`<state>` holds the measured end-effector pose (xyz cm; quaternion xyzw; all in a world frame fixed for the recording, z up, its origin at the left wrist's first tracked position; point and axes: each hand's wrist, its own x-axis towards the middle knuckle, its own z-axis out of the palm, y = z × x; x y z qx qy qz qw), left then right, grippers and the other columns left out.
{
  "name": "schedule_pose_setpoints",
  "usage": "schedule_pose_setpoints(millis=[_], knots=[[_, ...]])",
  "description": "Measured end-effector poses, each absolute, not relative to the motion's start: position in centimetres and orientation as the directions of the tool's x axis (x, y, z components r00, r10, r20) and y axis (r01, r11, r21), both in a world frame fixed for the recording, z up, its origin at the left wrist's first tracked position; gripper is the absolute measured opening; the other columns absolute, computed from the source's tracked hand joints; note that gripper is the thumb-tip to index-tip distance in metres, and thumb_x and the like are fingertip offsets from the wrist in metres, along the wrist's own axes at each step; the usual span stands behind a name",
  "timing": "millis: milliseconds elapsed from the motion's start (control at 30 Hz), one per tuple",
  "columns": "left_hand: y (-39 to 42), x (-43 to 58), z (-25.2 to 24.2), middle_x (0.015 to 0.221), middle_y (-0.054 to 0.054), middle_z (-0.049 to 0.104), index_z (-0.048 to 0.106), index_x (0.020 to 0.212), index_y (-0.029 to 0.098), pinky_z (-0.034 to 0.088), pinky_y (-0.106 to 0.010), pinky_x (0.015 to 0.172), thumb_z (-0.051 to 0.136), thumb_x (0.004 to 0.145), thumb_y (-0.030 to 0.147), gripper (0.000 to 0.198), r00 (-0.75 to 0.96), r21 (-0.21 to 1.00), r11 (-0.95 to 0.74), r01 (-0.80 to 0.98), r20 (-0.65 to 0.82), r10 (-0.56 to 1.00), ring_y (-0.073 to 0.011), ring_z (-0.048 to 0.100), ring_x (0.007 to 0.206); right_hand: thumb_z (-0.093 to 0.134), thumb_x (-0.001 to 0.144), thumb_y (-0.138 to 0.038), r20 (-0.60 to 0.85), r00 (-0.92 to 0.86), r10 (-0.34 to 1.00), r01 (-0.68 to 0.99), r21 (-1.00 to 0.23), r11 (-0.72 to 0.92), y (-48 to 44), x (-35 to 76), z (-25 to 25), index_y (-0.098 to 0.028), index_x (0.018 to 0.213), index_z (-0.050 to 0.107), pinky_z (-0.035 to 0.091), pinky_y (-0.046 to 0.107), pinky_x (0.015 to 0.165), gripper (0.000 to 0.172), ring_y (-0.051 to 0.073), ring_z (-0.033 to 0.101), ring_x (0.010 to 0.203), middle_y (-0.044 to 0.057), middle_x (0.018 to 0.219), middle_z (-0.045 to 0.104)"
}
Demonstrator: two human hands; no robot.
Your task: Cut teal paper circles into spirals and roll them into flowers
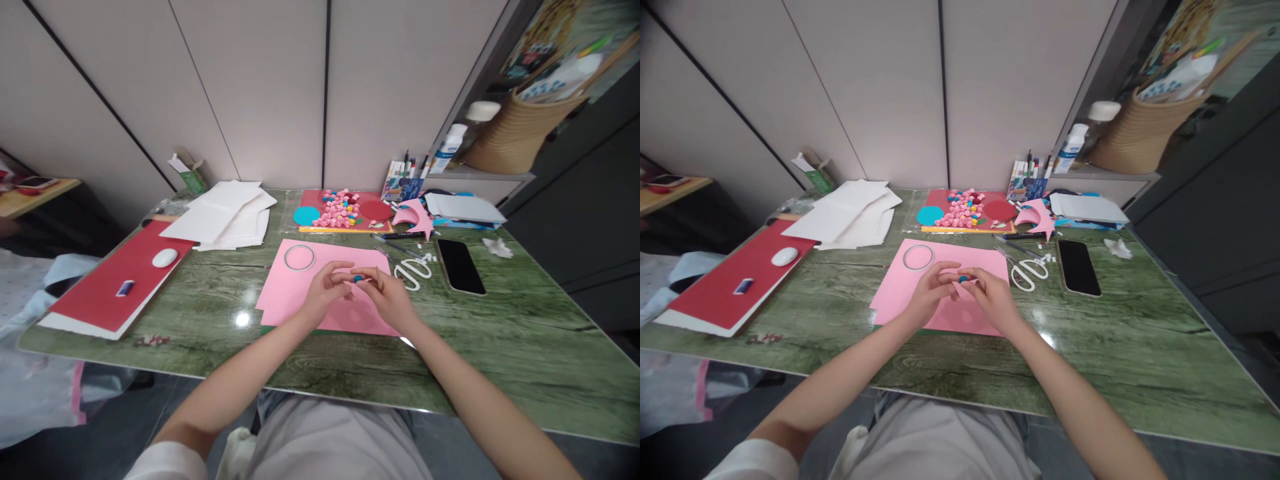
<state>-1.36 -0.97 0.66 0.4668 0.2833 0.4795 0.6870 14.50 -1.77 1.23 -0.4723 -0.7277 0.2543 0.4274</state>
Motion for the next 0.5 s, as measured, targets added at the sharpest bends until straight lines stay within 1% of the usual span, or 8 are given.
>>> schedule_pose_setpoints(millis=[100, 200, 333, 433, 500], knots=[[-1.2, -1.4, 0.8, 0.098, -0.008, 0.065, 0.053, 0.105, 0.019, 0.046, -0.024, 0.052, 0.061, 0.066, 0.019, 0.041, 0.379, 0.918, 0.078, -0.389, 0.083, 0.922, -0.0150, 0.060, 0.066, 0.051, 0.083, -0.028, 0.426, -0.180, 0.887, 0.499, -0.737, 0.455, -1.9, 14.4, 1.3, -0.022, 0.099, 0.059, 0.047, 0.027, 0.064, 0.019, 0.015, 0.061, 0.070, 0.003, 0.088, 0.067], [-1.4, -1.3, 1.1, 0.102, -0.009, 0.064, 0.052, 0.105, 0.019, 0.046, -0.023, 0.050, 0.059, 0.067, 0.019, 0.039, 0.378, 0.926, 0.042, -0.375, 0.112, 0.919, -0.0152, 0.060, 0.067, 0.050, 0.083, -0.028, 0.439, -0.179, 0.881, 0.495, -0.734, 0.466, -2.0, 14.4, 1.3, -0.022, 0.098, 0.058, 0.047, 0.027, 0.065, 0.018, 0.016, 0.061, 0.074, 0.003, 0.089, 0.066], [-2.0, -1.3, 1.4, 0.103, -0.011, 0.063, 0.051, 0.105, 0.018, 0.048, -0.026, 0.056, 0.058, 0.070, 0.023, 0.036, 0.354, 0.941, -0.034, -0.338, 0.161, 0.921, -0.0152, 0.061, 0.066, 0.050, 0.084, -0.028, 0.433, -0.186, 0.882, 0.493, -0.735, 0.465, -2.1, 14.4, 1.4, -0.022, 0.098, 0.058, 0.046, 0.027, 0.063, 0.018, 0.016, 0.060, 0.073, 0.004, 0.089, 0.066], [-2.5, -1.3, 1.4, 0.104, -0.010, 0.062, 0.050, 0.107, 0.019, 0.048, -0.029, 0.062, 0.058, 0.071, 0.023, 0.037, 0.325, 0.954, -0.110, -0.280, 0.202, 0.924, -0.0123, 0.060, 0.058, 0.050, 0.083, -0.028, 0.444, -0.179, 0.878, 0.489, -0.734, 0.471, -2.2, 14.4, 1.4, -0.022, 0.099, 0.058, 0.046, 0.027, 0.061, 0.018, 0.016, 0.059, 0.071, 0.003, 0.086, 0.065], [-2.7, -1.3, 1.4, 0.106, -0.010, 0.062, 0.050, 0.108, 0.020, 0.047, -0.030, 0.066, 0.057, 0.071, 0.020, 0.038, 0.306, 0.957, -0.174, -0.233, 0.242, 0.921, -0.0115, 0.060, 0.056, 0.051, 0.083, -0.027, 0.446, -0.172, 0.879, 0.485, -0.738, 0.469, -2.3, 14.4, 1.4, -0.022, 0.099, 0.058, 0.046, 0.026, 0.060, 0.018, 0.016, 0.059, 0.069, 0.003, 0.085, 0.065]])
